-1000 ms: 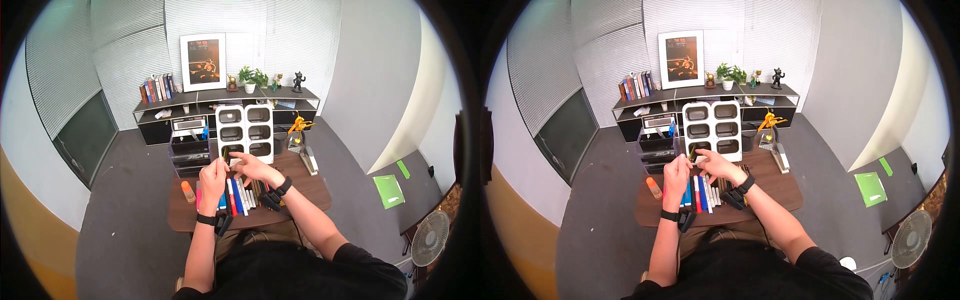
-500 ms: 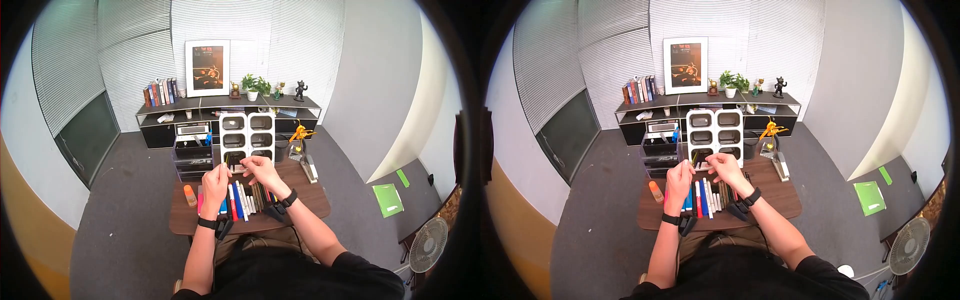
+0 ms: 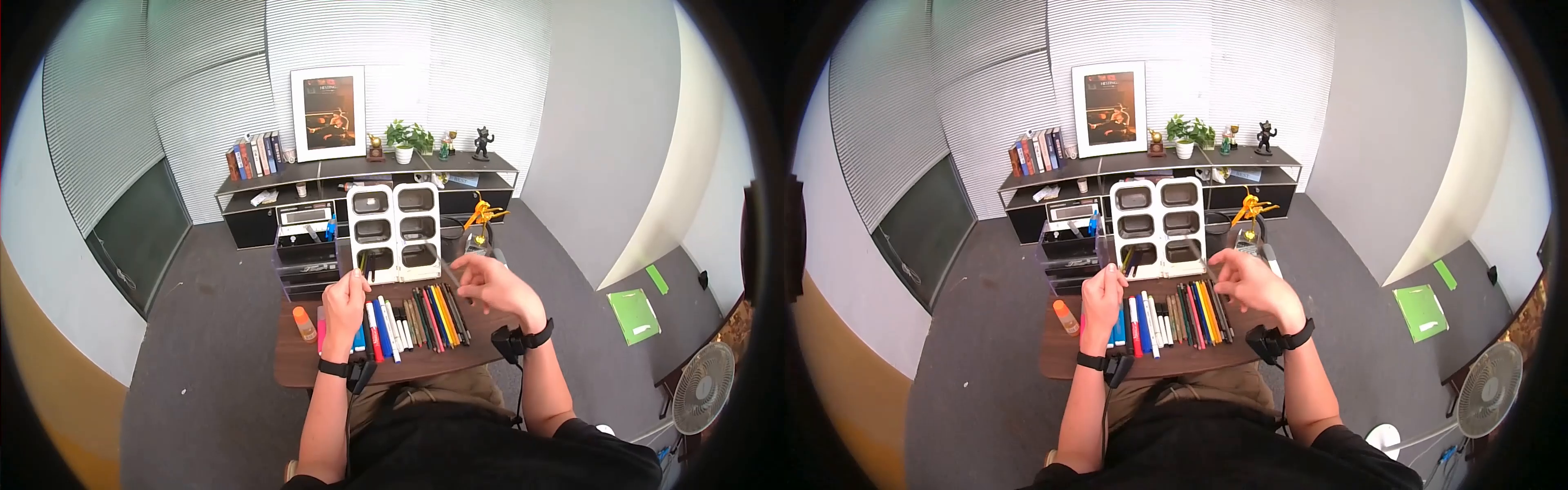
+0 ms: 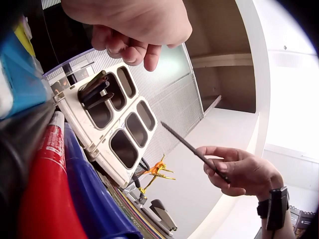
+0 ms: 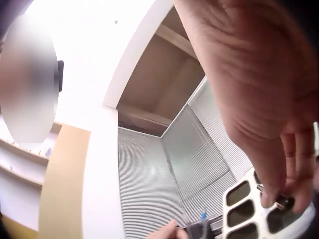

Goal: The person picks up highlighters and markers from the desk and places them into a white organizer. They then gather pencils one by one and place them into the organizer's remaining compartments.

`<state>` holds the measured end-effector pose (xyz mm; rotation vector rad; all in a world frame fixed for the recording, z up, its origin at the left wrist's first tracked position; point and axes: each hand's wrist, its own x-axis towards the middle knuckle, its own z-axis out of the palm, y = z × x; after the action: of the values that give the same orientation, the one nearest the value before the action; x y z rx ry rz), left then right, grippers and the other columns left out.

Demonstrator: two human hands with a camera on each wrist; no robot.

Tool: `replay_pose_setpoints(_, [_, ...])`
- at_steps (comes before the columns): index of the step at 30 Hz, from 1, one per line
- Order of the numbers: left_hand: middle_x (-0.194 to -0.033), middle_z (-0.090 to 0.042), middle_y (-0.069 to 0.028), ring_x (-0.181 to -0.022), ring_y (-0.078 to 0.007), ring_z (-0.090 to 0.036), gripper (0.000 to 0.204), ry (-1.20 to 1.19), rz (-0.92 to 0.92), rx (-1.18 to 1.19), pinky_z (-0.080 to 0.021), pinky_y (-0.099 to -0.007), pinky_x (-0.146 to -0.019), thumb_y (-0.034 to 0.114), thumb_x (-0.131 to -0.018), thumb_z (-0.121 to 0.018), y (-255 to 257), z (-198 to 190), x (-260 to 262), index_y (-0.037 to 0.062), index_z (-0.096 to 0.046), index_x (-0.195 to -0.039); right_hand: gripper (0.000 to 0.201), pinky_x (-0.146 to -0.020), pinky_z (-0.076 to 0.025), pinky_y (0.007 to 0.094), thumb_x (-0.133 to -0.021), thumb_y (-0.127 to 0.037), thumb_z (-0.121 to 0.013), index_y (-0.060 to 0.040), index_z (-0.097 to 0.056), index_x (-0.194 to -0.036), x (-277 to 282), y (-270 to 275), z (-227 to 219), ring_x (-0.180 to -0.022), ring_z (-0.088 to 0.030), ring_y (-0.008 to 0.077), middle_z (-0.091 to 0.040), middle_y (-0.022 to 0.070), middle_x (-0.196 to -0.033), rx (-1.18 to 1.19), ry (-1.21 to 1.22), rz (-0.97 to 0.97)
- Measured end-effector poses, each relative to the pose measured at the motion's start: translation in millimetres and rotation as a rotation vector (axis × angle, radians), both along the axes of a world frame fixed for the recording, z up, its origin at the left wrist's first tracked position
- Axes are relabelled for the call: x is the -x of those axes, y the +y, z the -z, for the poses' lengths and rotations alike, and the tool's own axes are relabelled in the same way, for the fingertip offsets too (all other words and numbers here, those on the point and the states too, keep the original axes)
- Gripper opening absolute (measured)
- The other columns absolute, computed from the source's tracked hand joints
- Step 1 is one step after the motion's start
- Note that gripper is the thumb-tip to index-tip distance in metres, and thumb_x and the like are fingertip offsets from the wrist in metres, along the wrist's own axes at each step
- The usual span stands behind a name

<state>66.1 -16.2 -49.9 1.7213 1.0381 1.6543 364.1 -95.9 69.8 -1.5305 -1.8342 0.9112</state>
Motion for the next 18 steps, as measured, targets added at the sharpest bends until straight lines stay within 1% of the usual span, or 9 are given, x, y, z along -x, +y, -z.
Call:
replay_pose_setpoints(2, [-0.054, -0.046, -0.0021, -0.05, -0.0091, -0.049, 0.047, -0.003, -0.006, 0.001, -0.037, -0.0322, -0.052, 0.023, -0.117, -0.053, 0, 1, 0, -0.0002, -0.069, -0.079, 0.049, -0.051, -0.052, 0.026, -0.098, -0.001, -0.076, -0.0006, -0.061, -0.144, -11, -3, 1, -0.072, -0.069, 0.0113, -0.072, 0.0024, -0.093, -0.019, -0.059, 0.079])
replay_pose_setpoints(4, [-0.054, -0.045, -0.0012, -0.05, -0.0083, -0.046, 0.047, -0.013, 0.0, 0.002, -0.035, -0.0316, -0.052, 0.023, -0.117, -0.052, -2, -1, -1, -0.0002, -0.068, -0.079, 0.044, -0.057, -0.06, 0.037, -0.091, -0.003, -0.081, -0.0002, -0.069, -0.133, -21, -1, 5, -0.072, -0.076, 0.022, -0.077, 0.0119, -0.096, 0.096, -0.245, 0.217])
replay_pose_setpoints(5, [-0.054, -0.045, -0.0012, -0.05, -0.0083, -0.046, 0.047, -0.01, 0.004, 0.002, -0.035, -0.0316, -0.052, 0.023, -0.117, -0.052, -2, 0, -1, -0.0002, -0.068, -0.079, 0.044, -0.057, -0.06, 0.037, -0.091, -0.003, -0.081, -0.0002, -0.069, -0.133, -30, 5, 15, -0.072, -0.076, 0.022, -0.077, 0.0119, -0.096, 0.097, -0.242, 0.221])
replay_pose_setpoints(7, [-0.054, -0.045, -0.001, -0.05, -0.0081, -0.046, 0.047, -0.02, 0.012, 0.016, -0.035, -0.0315, -0.052, 0.023, -0.117, -0.051, -1, -1, 0, -0.0004, -0.067, -0.079, 0.045, -0.071, -0.064, 0.0435, -0.086, -0.005, -0.085, -0.0023, -0.074, -0.13, -49, 24, 43, -0.083, -0.08, 0.0299, -0.081, 0.0174, -0.109, 0.215, -0.54, 0.151])
replay_pose_setpoints(8, [-0.054, -0.045, -0.001, -0.05, -0.0081, -0.046, 0.047, -0.019, 0.011, 0.015, -0.035, -0.0315, -0.052, 0.023, -0.117, -0.051, -1, -2, 0, -0.0004, -0.067, -0.079, 0.045, -0.071, -0.064, 0.0435, -0.086, -0.005, -0.085, -0.0023, -0.074, -0.13, -52, 30, 54, -0.083, -0.08, 0.0299, -0.081, 0.0174, -0.109, 0.213, -0.539, 0.15])
replay_pose_setpoints(10, [-0.054, -0.044, -0.0008, -0.051, -0.0078, -0.045, 0.048, -0.018, 0.013, 0.03, -0.035, -0.0314, -0.052, 0.023, -0.118, -0.051, -3, -3, 0, -0.0006, -0.067, -0.079, 0.054, -0.086, -0.064, 0.0451, -0.078, -0.012, -0.091, -0.0053, -0.078, -0.129, -54, 35, 69, -0.098, -0.08, 0.035, -0.08, 0.0199, -0.119, 0.213, -0.579, 0.192])
replay_pose_setpoints(11, [-0.054, -0.044, -0.0008, -0.051, -0.0078, -0.045, 0.048, -0.018, 0.012, 0.033, -0.035, -0.0314, -0.052, 0.023, -0.118, -0.051, -3, -3, 0, -0.0006, -0.067, -0.079, 0.054, -0.086, -0.064, 0.0451, -0.078, -0.012, -0.091, -0.0053, -0.078, -0.129, -48, 32, 65, -0.098, -0.08, 0.035, -0.08, 0.0199, -0.119, 0.216, -0.579, 0.19])
replay_pose_setpoints(13, [-0.054, -0.044, -0.0008, -0.051, -0.0076, -0.045, 0.048, -0.024, 0.022, 0.018, -0.035, -0.0315, -0.052, 0.023, -0.118, -0.051, -3, -3, 0, -0.0008, -0.067, -0.079, 0.068, -0.067, -0.062, 0.0388, -0.08, -0.01, -0.091, -0.0011, -0.069, -0.143, -32, 22, 55, -0.082, -0.08, 0.0259, -0.082, 0.0142, -0.106, 0.221, -0.703, 0.138])
replay_pose_setpoints(18, [-0.054, -0.044, -0.0004, -0.05, -0.0075, -0.044, 0.048, -0.025, 0.022, 0.01, -0.035, -0.0314, -0.052, 0.023, -0.118, -0.051, -1, -1, 0, -0.0009, -0.066, -0.08, 0.069, -0.068, -0.062, 0.0386, -0.079, -0.015, -0.093, -0.0021, -0.069, -0.143, -25, 25, 56, -0.088, -0.081, 0.0252, -0.083, 0.0145, -0.112, 0.256, -0.769, 0.078])
